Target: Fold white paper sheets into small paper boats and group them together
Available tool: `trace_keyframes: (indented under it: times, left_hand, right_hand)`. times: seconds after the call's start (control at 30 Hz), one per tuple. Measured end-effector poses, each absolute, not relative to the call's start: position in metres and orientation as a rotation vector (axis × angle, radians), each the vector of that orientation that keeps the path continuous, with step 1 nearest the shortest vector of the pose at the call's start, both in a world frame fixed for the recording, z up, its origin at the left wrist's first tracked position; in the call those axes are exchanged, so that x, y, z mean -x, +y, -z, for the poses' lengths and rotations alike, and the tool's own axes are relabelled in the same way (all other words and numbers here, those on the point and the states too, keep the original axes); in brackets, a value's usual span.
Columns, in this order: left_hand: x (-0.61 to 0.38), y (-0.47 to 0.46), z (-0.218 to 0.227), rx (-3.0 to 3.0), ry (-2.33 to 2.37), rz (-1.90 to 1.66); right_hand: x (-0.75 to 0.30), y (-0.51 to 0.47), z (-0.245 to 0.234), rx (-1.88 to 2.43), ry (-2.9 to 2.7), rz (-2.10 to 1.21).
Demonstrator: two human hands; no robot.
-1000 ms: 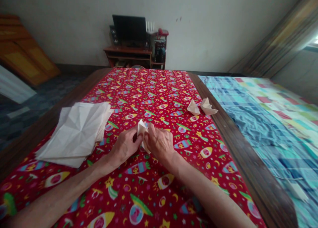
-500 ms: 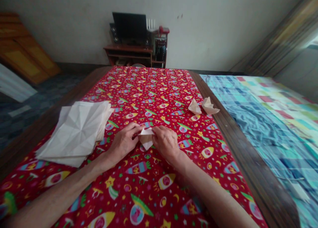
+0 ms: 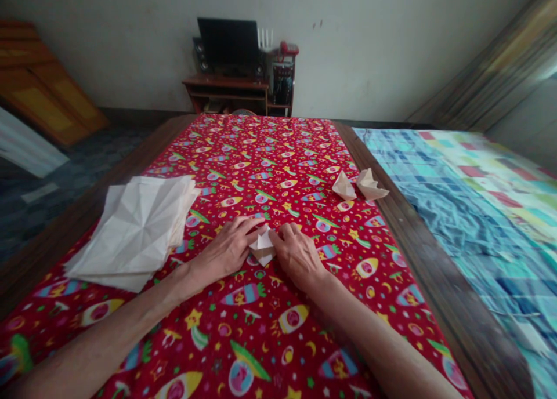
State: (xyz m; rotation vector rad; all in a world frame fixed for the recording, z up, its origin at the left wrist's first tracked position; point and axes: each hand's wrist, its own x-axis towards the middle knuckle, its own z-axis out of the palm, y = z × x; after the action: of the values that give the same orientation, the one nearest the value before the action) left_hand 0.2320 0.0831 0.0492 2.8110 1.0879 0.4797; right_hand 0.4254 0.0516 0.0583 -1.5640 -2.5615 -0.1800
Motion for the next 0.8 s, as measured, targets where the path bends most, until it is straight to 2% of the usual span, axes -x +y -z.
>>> trace_keyframes:
  times: [0.27, 0.6, 0.8]
  left_hand:
    - [-0.234, 0.088, -0.052, -2.816, 1.074, -0.369]
    - [-0.226, 0.072, -0.039, -2.821, 0.935, -0.787]
    - [-0.224, 0.069, -0.043, -2.837, 0.890, -0.709]
  right_hand:
    - [-0.429, 0.051, -0.056, 1.547, -2.543, 0.126]
    - [-0.433, 0.049, -0.053, 1.484, -2.562, 0.177]
    - [-0.431, 0.048, -0.056, 1.478, -2.602, 0.190]
